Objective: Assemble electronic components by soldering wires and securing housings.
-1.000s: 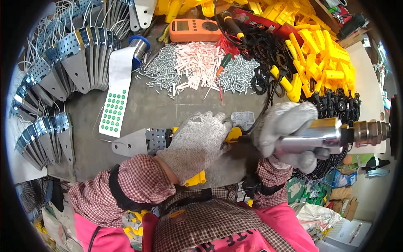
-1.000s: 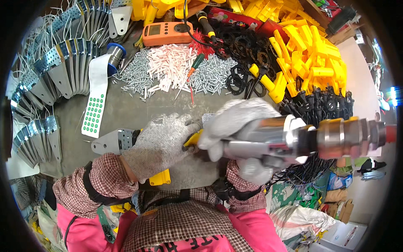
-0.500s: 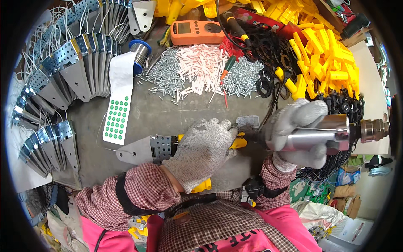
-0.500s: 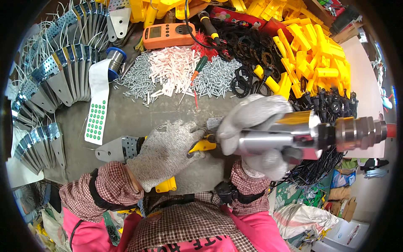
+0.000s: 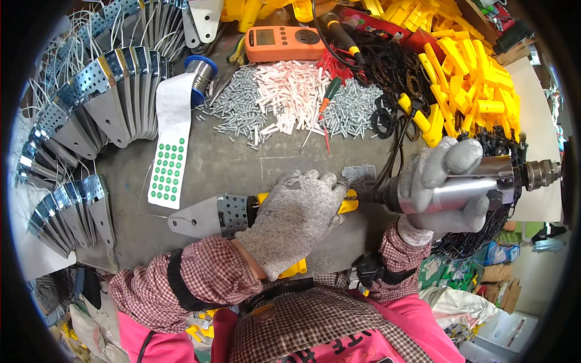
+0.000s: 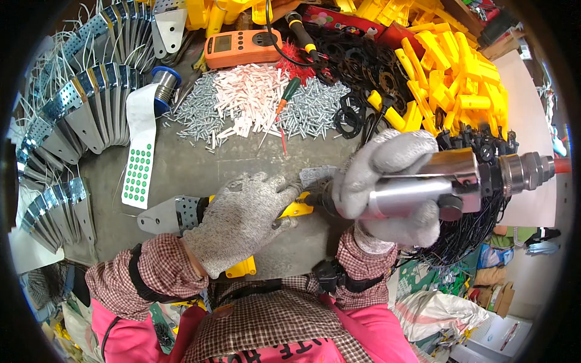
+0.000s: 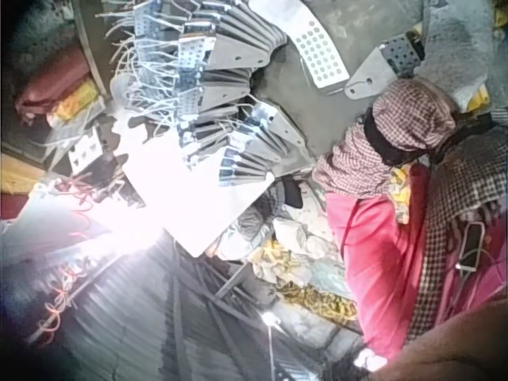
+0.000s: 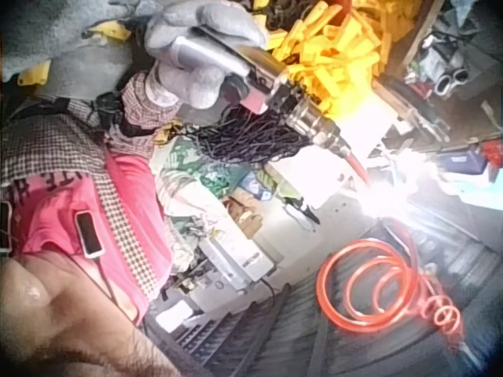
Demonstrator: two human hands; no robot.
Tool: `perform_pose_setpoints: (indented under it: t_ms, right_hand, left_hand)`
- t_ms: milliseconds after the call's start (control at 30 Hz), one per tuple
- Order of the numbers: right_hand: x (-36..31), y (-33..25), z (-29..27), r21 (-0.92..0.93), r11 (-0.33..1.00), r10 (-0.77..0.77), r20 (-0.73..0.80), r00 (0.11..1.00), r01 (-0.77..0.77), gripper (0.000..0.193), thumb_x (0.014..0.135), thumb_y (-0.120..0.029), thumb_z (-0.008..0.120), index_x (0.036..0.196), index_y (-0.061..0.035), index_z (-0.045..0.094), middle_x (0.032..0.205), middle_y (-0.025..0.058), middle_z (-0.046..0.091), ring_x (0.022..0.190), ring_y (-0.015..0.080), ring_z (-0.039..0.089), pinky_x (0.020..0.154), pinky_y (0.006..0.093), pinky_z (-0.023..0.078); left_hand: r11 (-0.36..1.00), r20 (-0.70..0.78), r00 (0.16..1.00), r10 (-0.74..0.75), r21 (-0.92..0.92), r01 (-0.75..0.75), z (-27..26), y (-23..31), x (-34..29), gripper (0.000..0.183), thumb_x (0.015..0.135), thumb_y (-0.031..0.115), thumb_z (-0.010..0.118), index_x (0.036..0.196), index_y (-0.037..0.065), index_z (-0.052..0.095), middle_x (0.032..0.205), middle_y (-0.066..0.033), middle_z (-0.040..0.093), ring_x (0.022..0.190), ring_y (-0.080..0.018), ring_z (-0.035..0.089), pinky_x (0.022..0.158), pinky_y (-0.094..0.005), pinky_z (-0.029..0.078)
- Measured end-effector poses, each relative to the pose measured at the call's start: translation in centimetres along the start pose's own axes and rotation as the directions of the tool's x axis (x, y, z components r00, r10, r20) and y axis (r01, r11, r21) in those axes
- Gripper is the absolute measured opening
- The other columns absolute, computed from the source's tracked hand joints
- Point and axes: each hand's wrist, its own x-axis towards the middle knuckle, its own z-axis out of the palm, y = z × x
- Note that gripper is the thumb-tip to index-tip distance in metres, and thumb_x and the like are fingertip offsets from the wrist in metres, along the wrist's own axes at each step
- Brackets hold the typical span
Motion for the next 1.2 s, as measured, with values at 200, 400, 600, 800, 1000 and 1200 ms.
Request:
perform_pose_setpoints:
  t_ms: [200,400,600,800,1000,1200]
  right_hand:
    - [0.1,0.9,1.1,-0.157,0.978,-0.149,-0.066,0.987,0.137,0.054,0.089,-0.046,0.063,0.118,-0.0025,0.051,0.087,0.0137,0.058,0.054,0.0156,0.058,0.045,0.0302,0.049]
    - [-0.7,-0.1,1.2,-0.064,0.985,-0.173,-0.241,0.955,0.162,0.063,0.086,-0.047,0.069,0.122,0.0008,0.053,0.082,0.0201,0.065,0.055,0.0199,0.06,0.051,0.0317,0.051]
    - [-0.5,0.4,2.1,-0.061,0.995,-0.091,-0.251,0.964,0.078,0.061,0.089,-0.046,0.068,0.124,0.0009,0.05,0.088,0.0197,0.065,0.061,0.0219,0.062,0.055,0.0346,0.052]
    - [-0.1,1.1,1.4,-0.068,0.992,-0.121,-0.171,0.978,0.11,0.06,0.087,-0.046,0.068,0.123,-0.0015,0.051,0.085,0.0158,0.063,0.058,0.0193,0.059,0.051,0.0321,0.049]
    - [0.0,1.3,1.2,-0.307,0.947,-0.139,-0.143,0.98,0.09,0.054,0.084,-0.047,0.068,0.114,-0.0032,0.056,0.071,0.0117,0.061,0.051,0.0168,0.056,0.046,0.0296,0.048]
    - [1.1,1.5,1.9,-0.288,0.931,0.22,-0.046,0.974,-0.224,0.039,0.086,-0.035,0.075,0.098,-0.0031,0.055,0.074,0.0089,0.06,0.061,0.0215,0.063,0.045,0.0315,0.05]
  left_hand:
    - [0.999,-0.097,0.995,0.04,0.028,-0.037,0.1,-0.1,-0.2,0.065,0.085,0.035,0.07,0.143,0.015,0.05,0.102,-0.0111,0.065,0.094,-0.0295,0.063,0.082,-0.044,0.052]
    - [0.999,-0.015,0.999,0.039,-0.02,-0.04,-0.1,0.0,-0.1,0.061,0.084,0.031,0.072,0.138,0.01,0.054,0.1,-0.0111,0.063,0.092,-0.0291,0.062,0.08,-0.0434,0.052]
    - [0.999,-0.111,0.993,0.046,0.022,-0.044,0.4,-0.2,-0.3,0.059,0.084,0.029,0.071,0.137,0.01,0.054,0.099,-0.0111,0.062,0.091,-0.0289,0.062,0.078,-0.0428,0.052]
    - [0.998,-0.029,0.999,0.039,0.051,-0.037,0.1,0.0,-0.1,0.059,0.085,0.032,0.07,0.137,0.008,0.054,0.103,-0.0119,0.063,0.095,-0.0287,0.062,0.08,-0.042,0.052]
    - [0.998,-0.053,0.999,0.009,0.059,-0.005,0.3,0.1,-0.3,0.06,0.087,0.034,0.069,0.137,0.005,0.053,0.109,-0.0123,0.063,0.096,-0.0305,0.062,0.083,-0.0431,0.052]
    - [0.999,-0.041,0.998,-0.047,-0.009,0.047,0.3,-0.3,-1.2,0.053,0.084,0.035,0.072,0.126,0.006,0.057,0.107,-0.0146,0.064,0.102,-0.035,0.062,0.085,-0.0455,0.052]
